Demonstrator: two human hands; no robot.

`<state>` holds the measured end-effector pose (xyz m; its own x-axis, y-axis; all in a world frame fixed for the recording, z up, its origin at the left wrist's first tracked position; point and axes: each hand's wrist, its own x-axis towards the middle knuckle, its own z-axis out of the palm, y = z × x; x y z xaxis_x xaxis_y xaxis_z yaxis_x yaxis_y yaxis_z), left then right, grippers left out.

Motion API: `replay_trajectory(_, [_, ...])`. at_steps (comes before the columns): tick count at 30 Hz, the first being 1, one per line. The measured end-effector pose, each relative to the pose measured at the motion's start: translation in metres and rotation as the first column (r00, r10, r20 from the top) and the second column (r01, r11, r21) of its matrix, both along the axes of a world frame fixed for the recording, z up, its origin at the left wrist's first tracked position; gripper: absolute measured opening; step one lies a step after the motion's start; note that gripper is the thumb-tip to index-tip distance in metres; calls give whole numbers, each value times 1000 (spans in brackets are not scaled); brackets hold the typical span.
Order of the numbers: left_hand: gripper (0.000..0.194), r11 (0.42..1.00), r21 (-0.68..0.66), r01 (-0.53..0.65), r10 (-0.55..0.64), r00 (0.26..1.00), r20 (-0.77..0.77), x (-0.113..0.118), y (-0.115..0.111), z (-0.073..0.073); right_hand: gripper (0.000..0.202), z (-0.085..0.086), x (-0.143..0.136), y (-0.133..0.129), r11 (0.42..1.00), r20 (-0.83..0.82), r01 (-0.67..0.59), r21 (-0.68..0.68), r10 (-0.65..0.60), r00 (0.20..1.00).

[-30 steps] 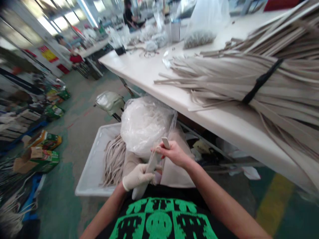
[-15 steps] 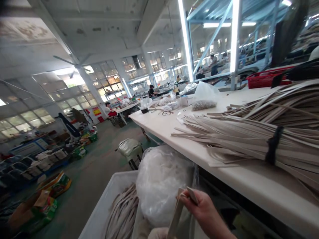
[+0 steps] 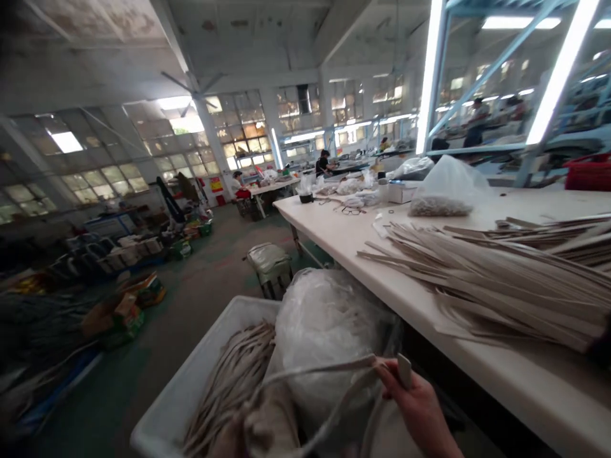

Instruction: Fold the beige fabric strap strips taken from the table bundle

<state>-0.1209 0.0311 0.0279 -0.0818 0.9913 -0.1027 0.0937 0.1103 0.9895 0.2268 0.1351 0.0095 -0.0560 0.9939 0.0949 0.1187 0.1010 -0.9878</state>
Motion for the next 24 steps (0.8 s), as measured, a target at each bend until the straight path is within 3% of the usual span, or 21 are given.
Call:
replay_trajectory(2, [33,990,-23,-141,143,982,123,-6,-41,-5,46,-6,-6,-5,997,46,-74,-36,75,996])
replay_trajectory(4, [36,947,-41,-318,317,911,263,-13,-74,2,52,-19,-11,-8,993,99,-105,-56,111,989])
replay_trajectory(7, [40,791,46,-610,530,721,446,-39,-97,29,58,-50,-11,-14,980,240,-143,-140,173,955])
replay_trajectory(10, [64,721,205,-662,602,745,288,-74,-103,59,59,-81,0,-23,958,426,-200,-205,271,863])
replay_trajectory(12, [71,695,293,-657,652,747,129,-96,-102,73,56,-96,6,-29,959,542,-239,-154,284,791])
replay_trajectory(14, [74,669,353,-653,704,710,-20,-118,-96,79,54,-106,9,-32,961,638,-265,-76,251,728])
replay_trajectory(16, [73,666,372,-647,737,649,-191,-140,-86,75,55,-111,8,-33,962,696,-272,-40,222,683])
replay_trajectory(18, [73,720,293,-629,680,555,-479,-157,-71,64,57,-111,4,-35,957,706,-288,-35,228,670])
replay_trajectory(20, [76,785,124,-607,434,395,-810,-164,-54,48,56,-107,1,-38,950,690,-312,-23,241,683])
replay_trajectory(22, [75,822,5,-569,173,241,-955,-161,-34,25,53,-102,-2,-42,946,688,-324,-8,240,685])
replay_trajectory(24, [73,871,-90,-483,47,264,-963,-148,-14,-1,42,-99,-4,-44,958,699,-287,10,198,687])
